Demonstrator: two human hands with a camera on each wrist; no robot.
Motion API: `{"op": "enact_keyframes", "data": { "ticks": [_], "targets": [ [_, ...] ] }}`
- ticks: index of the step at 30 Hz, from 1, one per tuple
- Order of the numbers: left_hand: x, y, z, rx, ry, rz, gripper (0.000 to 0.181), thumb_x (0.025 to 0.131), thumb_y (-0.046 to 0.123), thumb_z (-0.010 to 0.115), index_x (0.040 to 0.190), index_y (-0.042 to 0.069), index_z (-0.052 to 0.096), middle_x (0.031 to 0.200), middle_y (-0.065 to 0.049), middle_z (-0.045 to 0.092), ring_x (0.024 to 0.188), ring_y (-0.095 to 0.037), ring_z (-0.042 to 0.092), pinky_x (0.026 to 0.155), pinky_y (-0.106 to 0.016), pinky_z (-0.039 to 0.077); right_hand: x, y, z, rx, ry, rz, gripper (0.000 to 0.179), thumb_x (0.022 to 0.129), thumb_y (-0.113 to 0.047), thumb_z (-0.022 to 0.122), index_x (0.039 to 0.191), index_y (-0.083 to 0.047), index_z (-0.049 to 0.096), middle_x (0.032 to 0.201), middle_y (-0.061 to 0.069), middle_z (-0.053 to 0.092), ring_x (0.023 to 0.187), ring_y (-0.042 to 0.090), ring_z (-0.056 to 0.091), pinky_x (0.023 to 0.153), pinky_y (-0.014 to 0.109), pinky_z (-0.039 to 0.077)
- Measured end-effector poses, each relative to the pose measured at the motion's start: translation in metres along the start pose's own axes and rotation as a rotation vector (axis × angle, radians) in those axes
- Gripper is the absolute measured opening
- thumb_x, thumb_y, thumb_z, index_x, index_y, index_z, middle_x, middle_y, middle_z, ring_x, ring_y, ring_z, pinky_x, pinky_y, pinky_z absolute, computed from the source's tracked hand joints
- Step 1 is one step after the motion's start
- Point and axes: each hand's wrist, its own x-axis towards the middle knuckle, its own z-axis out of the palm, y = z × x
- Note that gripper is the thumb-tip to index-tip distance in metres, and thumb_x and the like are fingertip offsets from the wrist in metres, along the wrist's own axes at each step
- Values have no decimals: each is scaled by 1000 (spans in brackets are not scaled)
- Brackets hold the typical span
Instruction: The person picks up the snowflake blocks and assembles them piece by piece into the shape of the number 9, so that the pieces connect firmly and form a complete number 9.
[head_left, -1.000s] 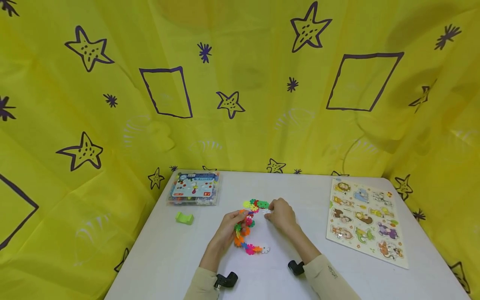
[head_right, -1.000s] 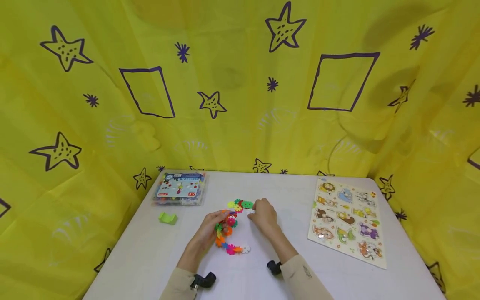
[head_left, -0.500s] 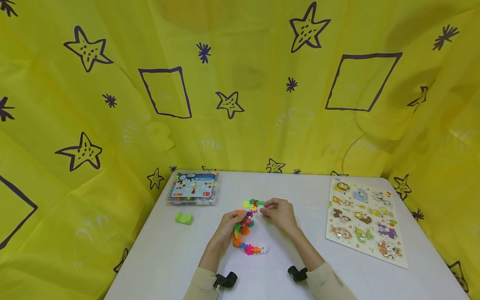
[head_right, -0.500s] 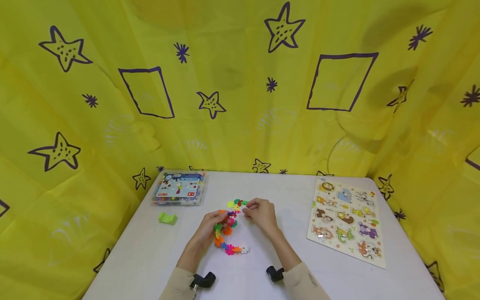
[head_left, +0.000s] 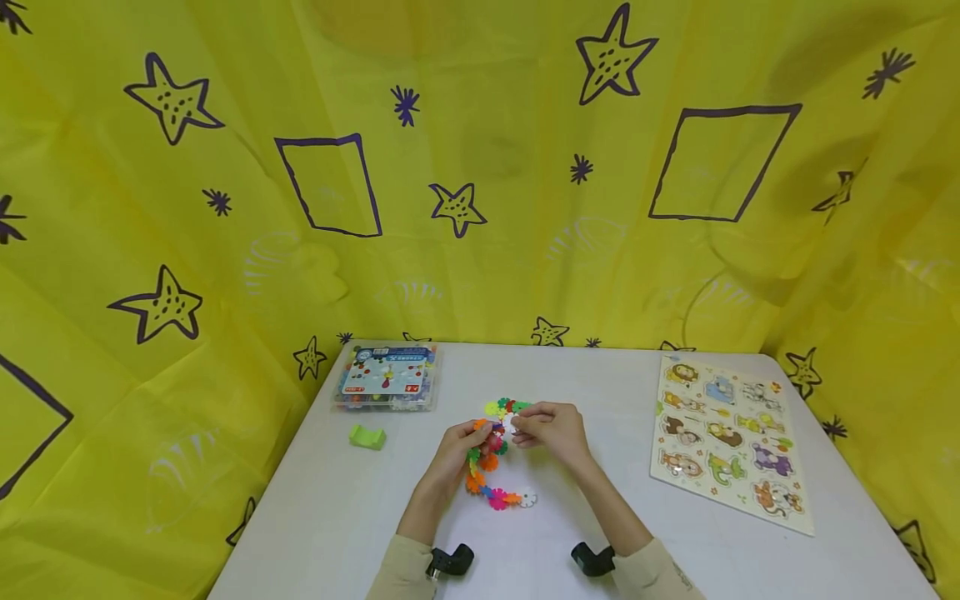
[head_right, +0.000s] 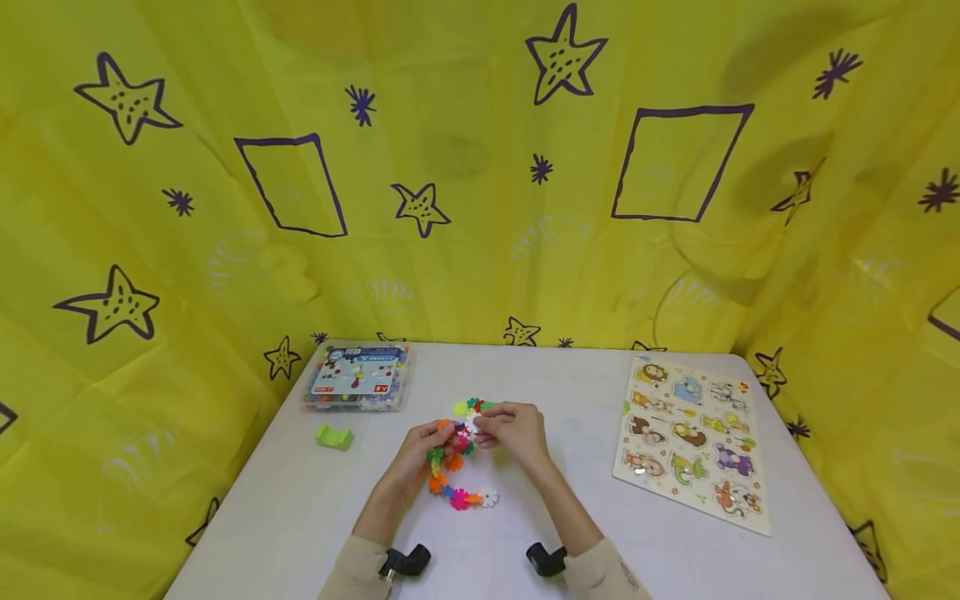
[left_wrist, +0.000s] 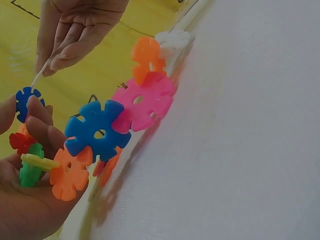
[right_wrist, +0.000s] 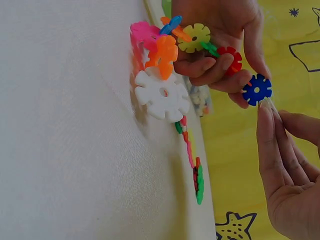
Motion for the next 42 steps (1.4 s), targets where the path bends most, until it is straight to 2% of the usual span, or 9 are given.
{"op": "enact_keyframes", "data": {
  "ticks": [12,16,23,26,29,33,35,39,42],
  "targets": [
    [0,-4,0,6,-8,5,46,104,35,65,106,-11,63,81,-1,56,78,-17,51,75,-26,43,-2,4,9,3,26,-10,15,90,2,79,95,12,68,86,24,76,71,34,77,72,53,61],
    [-1,-5,0,25,-6,19,40,105,31,64,108,-9,65,81,-1,55,79,-16,51,75,-25,44,-3,5,12,12,25,-19,12,89,4,78,91,11,68,85,23,76,70,33,77,70,50,61],
    [-3,-4,-3,17,-19,18,26,107,26,60,111,0,63,86,-1,59,81,-17,54,78,-27,46,-2,7,8,0,-51,-55,15,91,0,78,95,12,71,87,24,76,75,42,76,71,52,61],
    [-3,-2,-3,20,-27,19,27,107,23,59,118,-1,63,89,-2,60,84,-17,55,83,-29,46,2,6,3,-70,-61,-84,16,95,-6,76,95,9,75,84,21,76,77,44,76,71,53,61],
    [-1,-1,-2,24,-29,16,29,107,21,58,125,-2,62,92,-1,61,86,-17,57,86,-29,46,9,6,-4,-162,11,-106,22,100,-14,71,92,6,78,80,17,76,74,37,77,69,48,62],
    [-1,-2,-2,24,-28,-3,28,108,20,56,127,1,61,96,-3,63,89,-18,58,90,-30,47,21,9,-14,-404,170,-127,19,99,-17,73,94,0,80,81,9,77,66,21,74,61,33,60],
    [-1,-2,-4,30,-30,-8,27,108,19,54,128,3,61,98,-5,64,91,-20,58,93,-32,46,27,11,-19,-544,202,-95,16,95,-17,76,101,-3,81,85,7,77,65,16,71,59,30,55],
    [-3,-1,-7,43,-39,-9,27,109,16,49,130,3,59,100,-6,67,93,-21,60,95,-35,45,39,20,-26,-739,135,-26,32,91,-18,80,120,-6,77,100,9,73,80,18,66,69,35,51],
    [-3,0,-8,39,-49,-18,26,108,16,48,129,3,58,97,-5,67,91,-20,60,92,-33,48,45,27,-28,-831,61,-24,39,91,-20,80,128,-7,74,102,12,68,87,23,61,74,39,50]
  ]
}}
